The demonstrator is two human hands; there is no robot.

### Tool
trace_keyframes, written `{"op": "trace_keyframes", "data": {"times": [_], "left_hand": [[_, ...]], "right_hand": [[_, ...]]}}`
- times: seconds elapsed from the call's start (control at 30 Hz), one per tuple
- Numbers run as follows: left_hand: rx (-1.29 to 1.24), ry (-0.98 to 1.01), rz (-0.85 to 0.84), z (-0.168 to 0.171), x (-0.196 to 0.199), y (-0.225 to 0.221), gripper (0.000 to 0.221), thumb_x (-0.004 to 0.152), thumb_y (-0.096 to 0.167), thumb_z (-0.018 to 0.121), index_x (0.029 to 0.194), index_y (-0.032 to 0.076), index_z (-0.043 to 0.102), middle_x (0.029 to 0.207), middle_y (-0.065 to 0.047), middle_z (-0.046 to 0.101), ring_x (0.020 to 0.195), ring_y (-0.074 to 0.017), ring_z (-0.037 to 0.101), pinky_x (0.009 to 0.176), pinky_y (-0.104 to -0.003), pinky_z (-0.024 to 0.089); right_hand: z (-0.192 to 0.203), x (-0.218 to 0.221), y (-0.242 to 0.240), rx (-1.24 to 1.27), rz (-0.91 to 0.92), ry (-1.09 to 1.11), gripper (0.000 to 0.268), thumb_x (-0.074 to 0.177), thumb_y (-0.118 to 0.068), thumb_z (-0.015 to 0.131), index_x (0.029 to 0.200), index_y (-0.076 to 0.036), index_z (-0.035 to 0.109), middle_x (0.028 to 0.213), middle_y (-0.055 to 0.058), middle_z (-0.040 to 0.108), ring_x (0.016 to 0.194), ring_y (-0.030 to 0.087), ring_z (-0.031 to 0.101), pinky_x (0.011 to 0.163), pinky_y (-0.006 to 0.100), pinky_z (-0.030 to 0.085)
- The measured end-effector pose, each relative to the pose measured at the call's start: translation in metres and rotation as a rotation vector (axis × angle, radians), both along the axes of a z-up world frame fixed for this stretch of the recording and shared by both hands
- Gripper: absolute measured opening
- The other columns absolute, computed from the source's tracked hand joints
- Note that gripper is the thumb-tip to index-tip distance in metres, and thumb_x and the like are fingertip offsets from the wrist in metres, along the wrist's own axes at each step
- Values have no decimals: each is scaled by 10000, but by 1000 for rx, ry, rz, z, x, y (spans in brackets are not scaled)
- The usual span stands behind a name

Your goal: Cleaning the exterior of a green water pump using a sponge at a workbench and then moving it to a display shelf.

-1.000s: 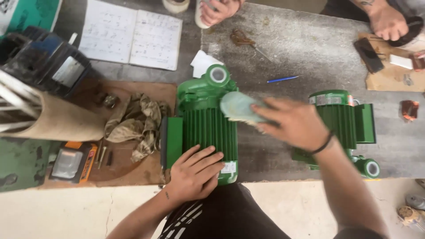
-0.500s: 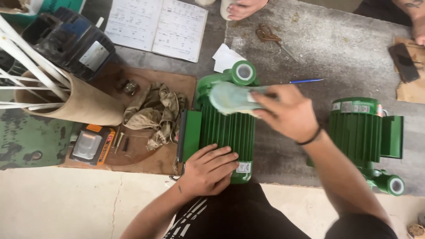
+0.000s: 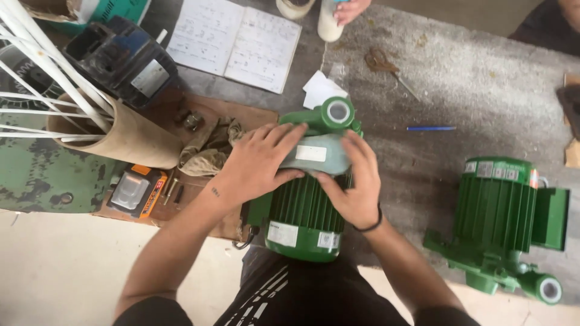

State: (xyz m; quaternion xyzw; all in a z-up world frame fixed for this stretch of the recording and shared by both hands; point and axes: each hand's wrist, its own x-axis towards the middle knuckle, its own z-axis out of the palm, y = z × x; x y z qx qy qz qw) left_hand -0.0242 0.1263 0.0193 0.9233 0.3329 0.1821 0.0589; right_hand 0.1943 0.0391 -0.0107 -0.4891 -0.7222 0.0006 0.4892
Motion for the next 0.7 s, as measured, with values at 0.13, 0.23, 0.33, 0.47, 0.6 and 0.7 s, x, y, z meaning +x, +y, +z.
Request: {"op": "trace_keyframes", "data": {"times": [0.13, 0.23, 0.33, 0.47, 0.6, 0.7], "left_hand": [[115, -138, -126, -30, -2, 30, 677, 897, 553, 705, 1459, 210, 549, 1175, -68, 623, 1103, -340, 652, 917, -465, 553], [-72, -562, -242, -96, 0, 57, 705, 865, 582, 719, 1391, 136, 571, 1227, -108, 596, 1174, -356, 597, 994, -491, 501], [-222, -794, -261, -103, -6, 83, 712, 938, 538, 666, 1437, 45, 544, 1324, -169, 557, 1259, -389, 548, 1067, -510, 439], [-369, -601, -247, -113, -6, 102, 618, 1036, 405, 624, 1583, 155, 478, 1412, -172, 521, 1329, -404, 518, 1117, -525, 380], [-609, -601, -157, -136, -33, 96, 579, 1065, 391, 558, 1603, 211, 442, 1387, -192, 559, 1294, -411, 563, 1049, -557, 432], [-591, -474, -45, -142, -64, 94, 573, 1033, 357, 615, 1573, 209, 490, 1332, -217, 620, 1211, -447, 617, 959, -574, 497]], "right_hand": [[-29, 12, -30, -163, 60, 389, 720, 911, -122, 719, 1502, 85, 363, 1528, 263, 367, 1459, 407, 373, 1137, 494, 409], [-51, 5, -53, -202, 37, 419, 551, 953, -160, 650, 1416, 78, 469, 1469, 252, 438, 1429, 427, 417, 1109, 536, 423], [-59, 8, -57, -241, 18, 428, 433, 970, -197, 632, 1314, 62, 588, 1408, 249, 502, 1381, 449, 482, 1092, 558, 422], [-67, 12, -51, -221, 38, 413, 410, 947, -267, 666, 1240, 19, 656, 1352, 235, 541, 1314, 425, 539, 1066, 549, 434], [-79, 22, -48, -184, 48, 329, 411, 928, -311, 688, 1199, -2, 688, 1299, 207, 574, 1262, 405, 559, 1062, 526, 433], [-80, 24, -42, -175, 55, 322, 416, 927, -346, 677, 1189, -23, 695, 1299, 194, 581, 1244, 397, 553, 1053, 531, 430]]}}
